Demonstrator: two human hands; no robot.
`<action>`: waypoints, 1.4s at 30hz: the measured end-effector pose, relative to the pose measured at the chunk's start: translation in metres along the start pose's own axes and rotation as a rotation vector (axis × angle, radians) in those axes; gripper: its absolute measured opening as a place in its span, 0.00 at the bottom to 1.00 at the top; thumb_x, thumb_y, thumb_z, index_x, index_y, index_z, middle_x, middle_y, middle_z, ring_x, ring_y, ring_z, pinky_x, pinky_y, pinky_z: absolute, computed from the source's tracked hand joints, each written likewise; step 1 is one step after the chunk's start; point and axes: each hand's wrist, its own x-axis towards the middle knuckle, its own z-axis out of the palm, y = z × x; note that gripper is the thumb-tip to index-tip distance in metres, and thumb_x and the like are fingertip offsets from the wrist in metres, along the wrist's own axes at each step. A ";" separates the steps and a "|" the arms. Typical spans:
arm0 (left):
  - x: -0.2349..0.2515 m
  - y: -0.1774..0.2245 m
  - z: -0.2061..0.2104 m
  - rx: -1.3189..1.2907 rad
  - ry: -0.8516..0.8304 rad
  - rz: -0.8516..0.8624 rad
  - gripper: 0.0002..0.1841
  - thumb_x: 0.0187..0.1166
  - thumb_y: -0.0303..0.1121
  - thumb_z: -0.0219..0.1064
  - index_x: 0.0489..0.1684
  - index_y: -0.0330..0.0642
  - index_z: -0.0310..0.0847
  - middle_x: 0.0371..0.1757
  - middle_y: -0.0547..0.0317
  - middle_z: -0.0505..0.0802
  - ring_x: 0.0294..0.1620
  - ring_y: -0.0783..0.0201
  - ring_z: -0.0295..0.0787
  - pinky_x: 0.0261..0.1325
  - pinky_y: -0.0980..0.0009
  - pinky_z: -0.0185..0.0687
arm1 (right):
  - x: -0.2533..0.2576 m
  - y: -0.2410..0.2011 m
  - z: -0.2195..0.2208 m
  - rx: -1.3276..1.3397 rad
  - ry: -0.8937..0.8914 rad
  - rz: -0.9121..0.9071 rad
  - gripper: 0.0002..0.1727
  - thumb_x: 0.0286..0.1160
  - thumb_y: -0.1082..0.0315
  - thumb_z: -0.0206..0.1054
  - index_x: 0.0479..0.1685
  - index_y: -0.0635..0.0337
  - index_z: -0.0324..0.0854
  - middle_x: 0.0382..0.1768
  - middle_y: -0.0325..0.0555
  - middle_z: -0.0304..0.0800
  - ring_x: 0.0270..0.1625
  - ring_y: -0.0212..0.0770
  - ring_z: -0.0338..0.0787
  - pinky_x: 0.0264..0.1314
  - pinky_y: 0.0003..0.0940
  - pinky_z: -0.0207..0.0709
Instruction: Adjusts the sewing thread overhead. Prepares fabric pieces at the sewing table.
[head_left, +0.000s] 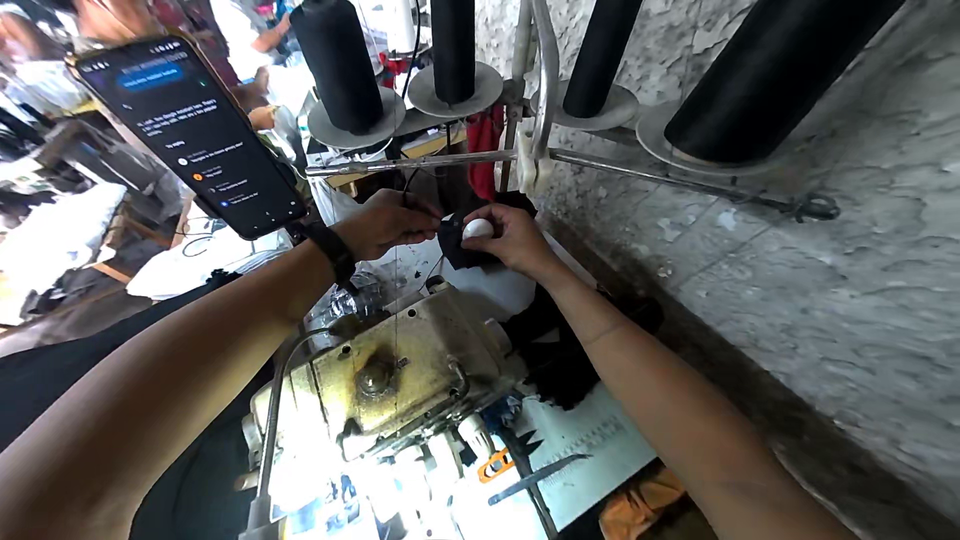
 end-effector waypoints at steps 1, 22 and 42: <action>0.000 0.000 0.000 0.004 -0.001 -0.006 0.09 0.75 0.19 0.71 0.51 0.35 0.85 0.41 0.52 0.94 0.34 0.67 0.91 0.41 0.74 0.89 | 0.000 -0.003 0.002 0.113 0.020 0.067 0.21 0.67 0.72 0.81 0.59 0.67 0.84 0.50 0.55 0.93 0.47 0.45 0.97 0.53 0.42 0.94; -0.004 0.006 0.010 0.023 0.078 -0.006 0.04 0.78 0.22 0.69 0.46 0.33 0.86 0.36 0.53 0.94 0.31 0.67 0.92 0.39 0.74 0.89 | 0.005 -0.010 0.029 0.742 0.083 0.532 0.24 0.94 0.48 0.50 0.70 0.57 0.74 0.48 0.45 0.92 0.36 0.32 0.89 0.40 0.24 0.84; 0.000 0.002 0.006 -0.223 0.120 -0.105 0.08 0.79 0.25 0.68 0.50 0.33 0.81 0.35 0.50 0.93 0.32 0.65 0.93 0.38 0.74 0.90 | -0.005 -0.017 0.031 0.735 0.141 0.345 0.19 0.93 0.61 0.56 0.73 0.62 0.72 0.57 0.55 0.89 0.48 0.45 0.95 0.56 0.38 0.91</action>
